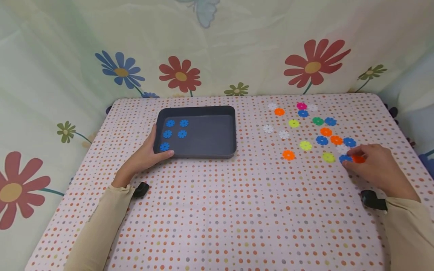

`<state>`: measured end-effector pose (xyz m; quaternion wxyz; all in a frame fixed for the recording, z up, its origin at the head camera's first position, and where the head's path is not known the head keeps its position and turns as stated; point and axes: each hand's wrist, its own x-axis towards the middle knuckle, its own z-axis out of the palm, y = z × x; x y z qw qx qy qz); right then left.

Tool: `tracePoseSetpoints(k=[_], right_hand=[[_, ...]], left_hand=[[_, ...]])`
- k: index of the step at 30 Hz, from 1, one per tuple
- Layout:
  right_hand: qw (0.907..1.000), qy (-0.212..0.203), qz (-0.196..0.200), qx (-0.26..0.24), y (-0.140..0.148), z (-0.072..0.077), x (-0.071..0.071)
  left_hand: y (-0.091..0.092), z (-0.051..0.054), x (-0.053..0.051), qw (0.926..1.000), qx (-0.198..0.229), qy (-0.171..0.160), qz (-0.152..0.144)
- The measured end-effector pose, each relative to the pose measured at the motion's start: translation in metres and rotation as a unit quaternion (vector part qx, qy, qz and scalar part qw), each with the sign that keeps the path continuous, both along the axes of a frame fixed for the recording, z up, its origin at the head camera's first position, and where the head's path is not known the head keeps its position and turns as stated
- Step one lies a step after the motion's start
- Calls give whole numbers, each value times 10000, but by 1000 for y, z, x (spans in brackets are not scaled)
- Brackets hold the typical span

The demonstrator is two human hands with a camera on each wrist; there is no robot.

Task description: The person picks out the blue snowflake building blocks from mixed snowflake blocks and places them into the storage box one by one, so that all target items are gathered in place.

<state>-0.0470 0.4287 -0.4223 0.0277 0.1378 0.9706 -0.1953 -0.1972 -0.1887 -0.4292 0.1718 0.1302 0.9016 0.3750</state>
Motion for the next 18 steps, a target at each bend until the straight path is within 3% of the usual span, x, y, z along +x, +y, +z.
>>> tracePoseSetpoints(k=[5,9,18], right_hand=[[9998,-62,-5,184,0,-1,-1],[9996,-249,-82,85,0,1,-2],[9998,-210,54,-11,0,7,-5]], left_hand=[[1,1,-1,10000,-22,11,-19],[1,0,-3,10000,-43,-6,-33],[0,-2,-3,10000,40,0,5]])
